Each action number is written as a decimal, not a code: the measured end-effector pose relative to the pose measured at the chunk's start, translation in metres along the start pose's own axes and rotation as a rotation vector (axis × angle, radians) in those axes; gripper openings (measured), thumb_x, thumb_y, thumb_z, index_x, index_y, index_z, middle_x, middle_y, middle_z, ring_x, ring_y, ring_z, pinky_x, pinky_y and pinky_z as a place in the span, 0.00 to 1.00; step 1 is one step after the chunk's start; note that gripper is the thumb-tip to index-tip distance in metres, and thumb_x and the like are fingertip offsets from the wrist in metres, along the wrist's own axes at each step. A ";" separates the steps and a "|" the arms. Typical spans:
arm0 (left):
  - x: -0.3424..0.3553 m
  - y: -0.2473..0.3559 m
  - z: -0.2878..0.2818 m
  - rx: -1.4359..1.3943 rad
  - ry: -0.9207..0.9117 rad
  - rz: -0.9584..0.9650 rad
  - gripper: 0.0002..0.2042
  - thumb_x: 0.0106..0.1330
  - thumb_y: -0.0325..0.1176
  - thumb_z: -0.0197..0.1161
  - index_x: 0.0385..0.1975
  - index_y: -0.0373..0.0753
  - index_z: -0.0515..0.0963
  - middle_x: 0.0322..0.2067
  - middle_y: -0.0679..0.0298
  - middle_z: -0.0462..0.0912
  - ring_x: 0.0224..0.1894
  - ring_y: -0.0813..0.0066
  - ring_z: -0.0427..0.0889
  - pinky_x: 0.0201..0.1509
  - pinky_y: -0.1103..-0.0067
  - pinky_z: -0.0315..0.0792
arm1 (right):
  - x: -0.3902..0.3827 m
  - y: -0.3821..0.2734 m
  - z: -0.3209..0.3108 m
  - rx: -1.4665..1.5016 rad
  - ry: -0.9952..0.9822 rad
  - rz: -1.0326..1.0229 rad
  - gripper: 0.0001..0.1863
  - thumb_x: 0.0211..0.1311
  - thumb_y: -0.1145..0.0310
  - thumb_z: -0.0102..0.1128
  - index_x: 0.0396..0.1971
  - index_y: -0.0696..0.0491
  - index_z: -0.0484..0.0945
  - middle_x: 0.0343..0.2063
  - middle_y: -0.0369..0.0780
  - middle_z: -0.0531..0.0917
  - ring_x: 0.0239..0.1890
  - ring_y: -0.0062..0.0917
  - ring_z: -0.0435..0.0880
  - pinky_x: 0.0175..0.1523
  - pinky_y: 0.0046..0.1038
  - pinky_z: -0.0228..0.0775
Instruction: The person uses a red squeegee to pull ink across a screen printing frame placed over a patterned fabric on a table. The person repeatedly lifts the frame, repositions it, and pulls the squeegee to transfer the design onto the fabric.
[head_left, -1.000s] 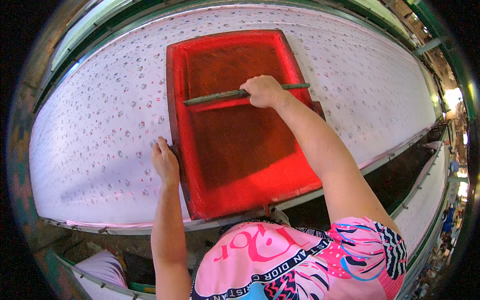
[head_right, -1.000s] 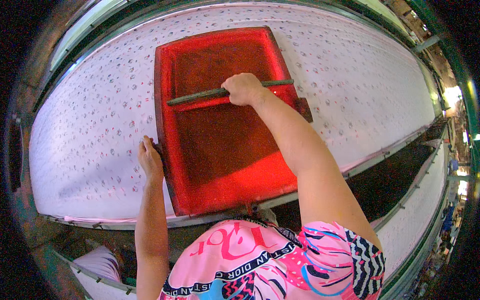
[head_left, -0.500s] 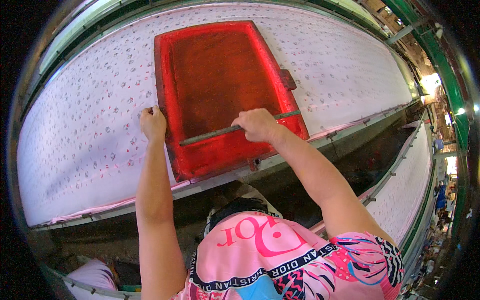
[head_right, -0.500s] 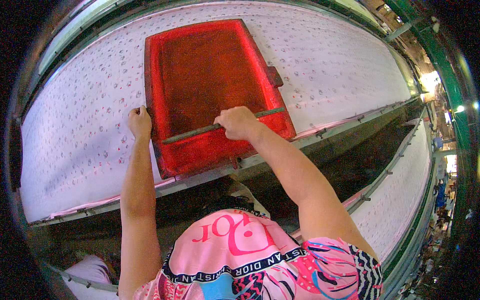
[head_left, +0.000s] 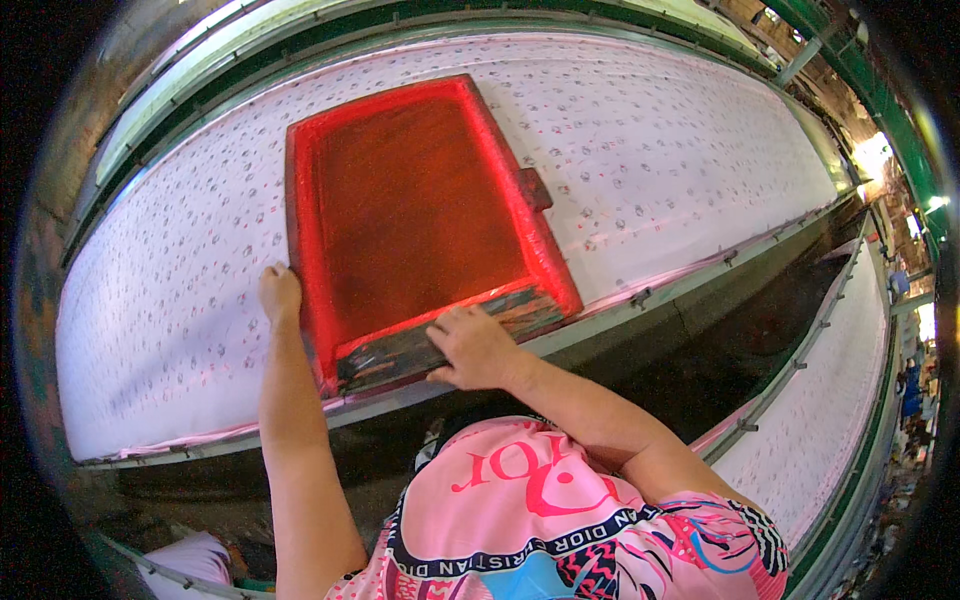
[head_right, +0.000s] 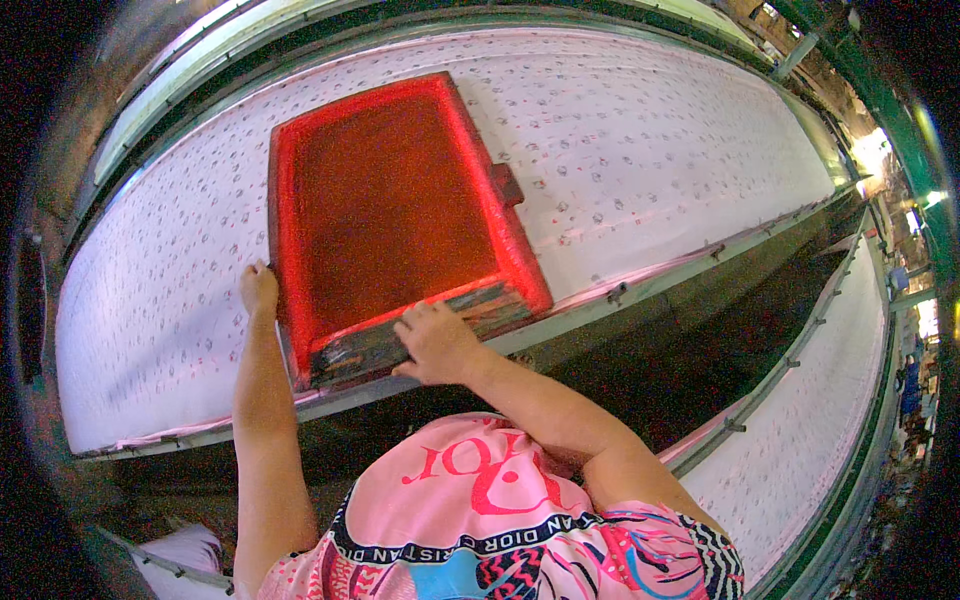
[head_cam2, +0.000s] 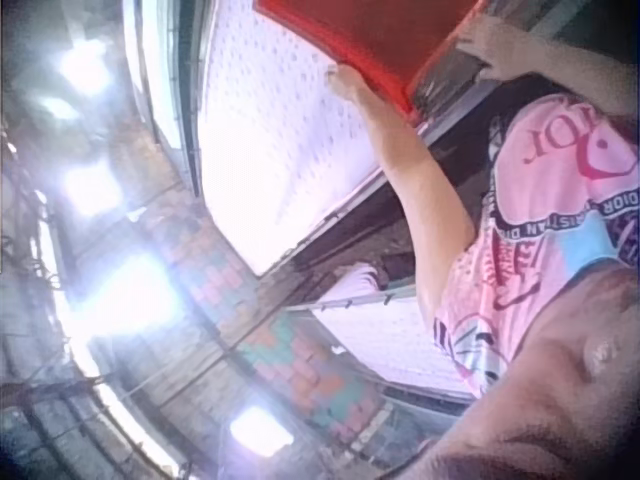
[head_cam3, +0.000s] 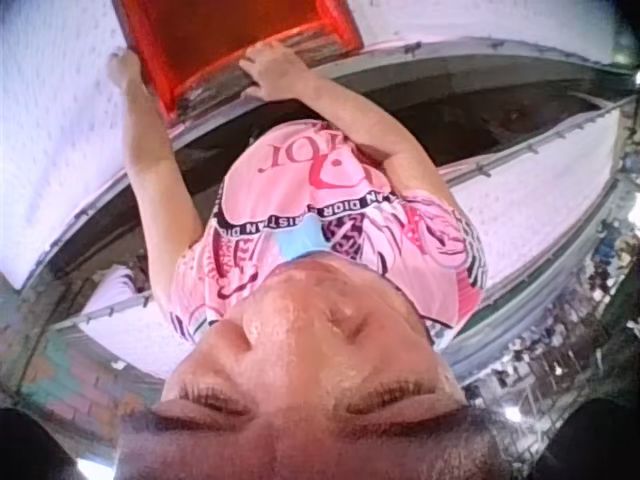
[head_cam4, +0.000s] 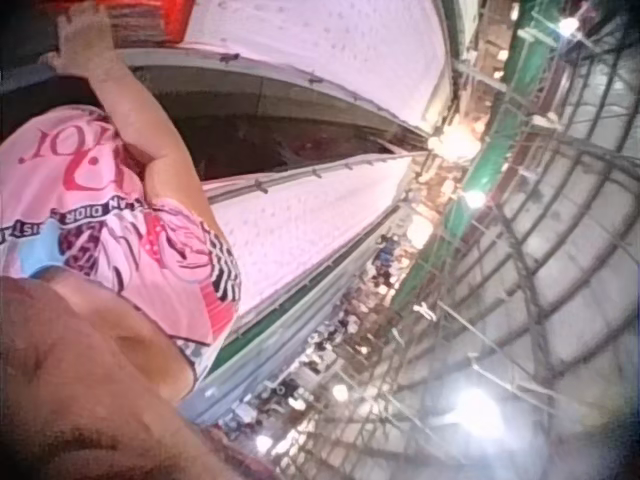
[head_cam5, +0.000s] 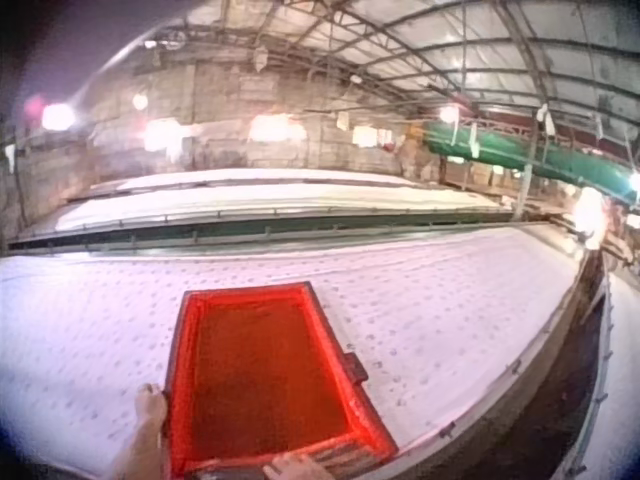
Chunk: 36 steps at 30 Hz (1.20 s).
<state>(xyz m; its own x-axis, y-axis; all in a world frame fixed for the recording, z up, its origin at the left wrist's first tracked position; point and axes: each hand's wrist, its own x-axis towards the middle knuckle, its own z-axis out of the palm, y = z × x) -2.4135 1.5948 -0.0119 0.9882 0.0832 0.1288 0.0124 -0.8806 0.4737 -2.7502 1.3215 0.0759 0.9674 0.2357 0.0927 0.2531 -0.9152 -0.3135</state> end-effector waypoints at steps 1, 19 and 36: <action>-0.002 0.003 -0.001 0.030 -0.004 -0.011 0.25 0.83 0.46 0.47 0.50 0.29 0.86 0.54 0.35 0.86 0.61 0.35 0.83 0.68 0.51 0.73 | -0.005 0.007 -0.004 0.021 -0.023 -0.018 0.34 0.60 0.42 0.76 0.54 0.55 0.86 0.51 0.46 0.84 0.58 0.44 0.81 0.67 0.47 0.71; -0.013 0.033 -0.017 0.499 0.131 -0.092 0.24 0.85 0.47 0.46 0.48 0.34 0.87 0.50 0.42 0.89 0.55 0.40 0.87 0.63 0.50 0.78 | -0.052 0.229 -0.037 0.409 0.596 0.404 0.23 0.64 0.80 0.65 0.60 0.55 0.84 0.61 0.50 0.83 0.68 0.49 0.78 0.76 0.45 0.67; 0.008 -0.011 -0.001 -0.130 -0.077 -0.307 0.39 0.85 0.61 0.48 0.44 0.20 0.85 0.32 0.41 0.86 0.37 0.47 0.83 0.50 0.56 0.74 | 0.044 0.268 -0.053 1.025 0.344 0.888 0.20 0.69 0.72 0.71 0.59 0.60 0.87 0.53 0.42 0.90 0.53 0.25 0.86 0.62 0.31 0.76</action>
<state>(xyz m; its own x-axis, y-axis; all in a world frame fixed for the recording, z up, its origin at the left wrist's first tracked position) -2.4055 1.6052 -0.0154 0.9500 0.2955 -0.1006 0.2964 -0.7526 0.5880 -2.6401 1.0697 0.0459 0.7932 -0.5172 -0.3214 -0.3955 -0.0364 -0.9177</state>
